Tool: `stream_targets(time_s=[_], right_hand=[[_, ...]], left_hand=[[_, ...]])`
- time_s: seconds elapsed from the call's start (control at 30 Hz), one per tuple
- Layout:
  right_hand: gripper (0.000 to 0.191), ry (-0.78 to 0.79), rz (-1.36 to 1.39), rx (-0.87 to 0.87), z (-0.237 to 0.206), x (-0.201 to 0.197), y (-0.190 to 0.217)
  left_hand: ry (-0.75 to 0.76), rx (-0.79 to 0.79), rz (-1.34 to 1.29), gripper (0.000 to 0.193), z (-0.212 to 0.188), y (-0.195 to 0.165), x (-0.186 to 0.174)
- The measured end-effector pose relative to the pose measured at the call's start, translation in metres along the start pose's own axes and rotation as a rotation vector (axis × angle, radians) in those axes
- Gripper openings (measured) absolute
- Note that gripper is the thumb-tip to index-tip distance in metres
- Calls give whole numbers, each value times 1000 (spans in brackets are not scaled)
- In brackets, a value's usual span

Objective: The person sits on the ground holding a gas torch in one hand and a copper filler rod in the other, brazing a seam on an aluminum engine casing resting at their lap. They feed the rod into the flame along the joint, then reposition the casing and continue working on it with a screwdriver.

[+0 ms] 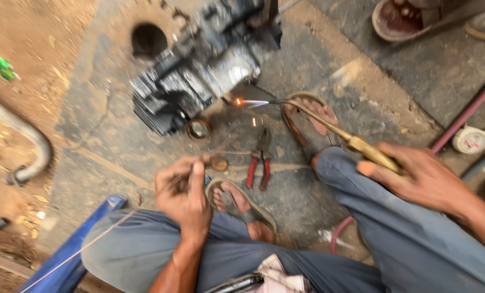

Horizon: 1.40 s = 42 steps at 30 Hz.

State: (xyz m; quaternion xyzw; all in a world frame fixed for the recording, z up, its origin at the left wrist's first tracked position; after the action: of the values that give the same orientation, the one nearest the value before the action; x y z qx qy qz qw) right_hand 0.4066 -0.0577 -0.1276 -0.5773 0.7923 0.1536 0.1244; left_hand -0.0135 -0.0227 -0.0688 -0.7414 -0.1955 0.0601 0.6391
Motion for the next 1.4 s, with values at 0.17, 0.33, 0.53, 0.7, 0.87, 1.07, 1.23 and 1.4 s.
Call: stream_targets(time_s=[0.17, 0.33, 0.53, 0.7, 0.87, 1.07, 1.23, 1.4], right_hand=[[46, -186, 185, -343, -37, -18, -12], [36, -202, 204, -89, -73, -29, -8], [38, -250, -142, 23, -67, -65, 33], [43, -144, -94, 81, -69, -71, 49], [40, -152, -69, 120, -71, -80, 57], [44, -162, -62, 61, -68, -83, 64], [48, -180, -115, 73, -66, -84, 61], [47, -148, -142, 137, -66, -84, 58]], left_hand=[[79, 266, 89, 29, 21, -88, 18], [132, 340, 325, 38, 64, -156, 43], [239, 306, 288, 39, 88, -158, 86], [222, 290, 178, 35, 95, -141, 93], [234, 234, 97, 27, 93, -130, 89], [221, 273, 154, 23, 90, -131, 85], [199, 276, 200, 28, 91, -133, 80], [174, 236, 232, 30, 91, -130, 79]])
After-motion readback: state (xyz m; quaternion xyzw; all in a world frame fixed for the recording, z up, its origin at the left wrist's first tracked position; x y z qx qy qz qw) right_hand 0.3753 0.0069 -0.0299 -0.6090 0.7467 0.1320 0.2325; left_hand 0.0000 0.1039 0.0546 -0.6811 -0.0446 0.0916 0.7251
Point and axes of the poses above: each hand's wrist, its own z-axis towards the middle knuckle, its own x-axis out of the palm, y = z × x, the point moved 7 cm from there along z, towards the middle knuckle, and after that the axes turned 12 degrees about -z, right-handed, at the moved point
